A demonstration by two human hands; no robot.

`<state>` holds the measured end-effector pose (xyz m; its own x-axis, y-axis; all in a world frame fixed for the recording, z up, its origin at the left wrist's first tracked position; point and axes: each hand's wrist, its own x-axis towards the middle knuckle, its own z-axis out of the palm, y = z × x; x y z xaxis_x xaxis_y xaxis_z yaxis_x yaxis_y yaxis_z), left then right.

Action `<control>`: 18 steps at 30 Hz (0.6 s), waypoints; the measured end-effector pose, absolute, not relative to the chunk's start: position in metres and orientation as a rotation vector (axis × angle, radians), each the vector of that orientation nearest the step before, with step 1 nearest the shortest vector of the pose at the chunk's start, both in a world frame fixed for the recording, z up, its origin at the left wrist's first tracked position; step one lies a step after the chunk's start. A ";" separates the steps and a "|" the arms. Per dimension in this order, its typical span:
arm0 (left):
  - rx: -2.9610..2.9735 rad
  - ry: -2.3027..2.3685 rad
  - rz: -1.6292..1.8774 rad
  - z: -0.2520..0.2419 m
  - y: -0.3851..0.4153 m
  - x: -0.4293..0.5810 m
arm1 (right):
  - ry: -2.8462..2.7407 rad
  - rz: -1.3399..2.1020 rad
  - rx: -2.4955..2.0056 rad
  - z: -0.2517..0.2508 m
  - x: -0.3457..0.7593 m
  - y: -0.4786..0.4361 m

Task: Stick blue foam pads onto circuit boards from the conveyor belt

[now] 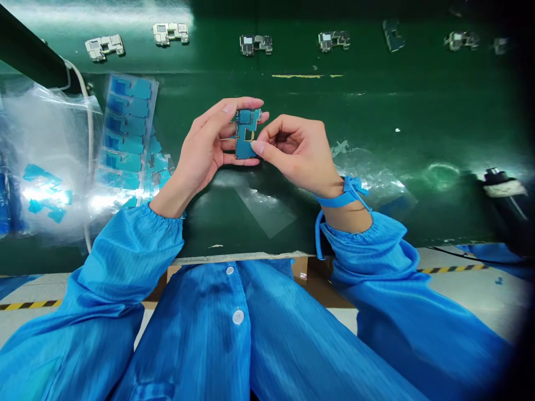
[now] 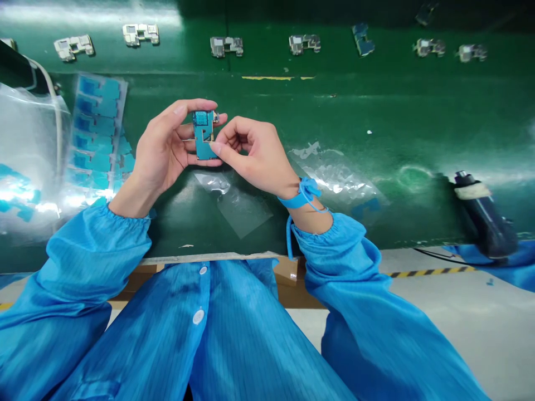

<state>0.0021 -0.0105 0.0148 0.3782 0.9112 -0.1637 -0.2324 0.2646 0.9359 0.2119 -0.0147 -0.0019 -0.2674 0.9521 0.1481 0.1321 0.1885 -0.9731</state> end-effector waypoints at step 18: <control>0.999 0.895 0.898 0.018 -0.012 0.004 | -1.607 1.172 -1.117 -0.001 0.213 -0.016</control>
<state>0.0038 -0.0118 0.0176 0.3562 0.9139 -0.1948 -0.1973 0.2774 0.9403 0.2130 -0.0160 -0.0011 -0.2562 0.9593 0.1190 0.1805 0.1684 -0.9691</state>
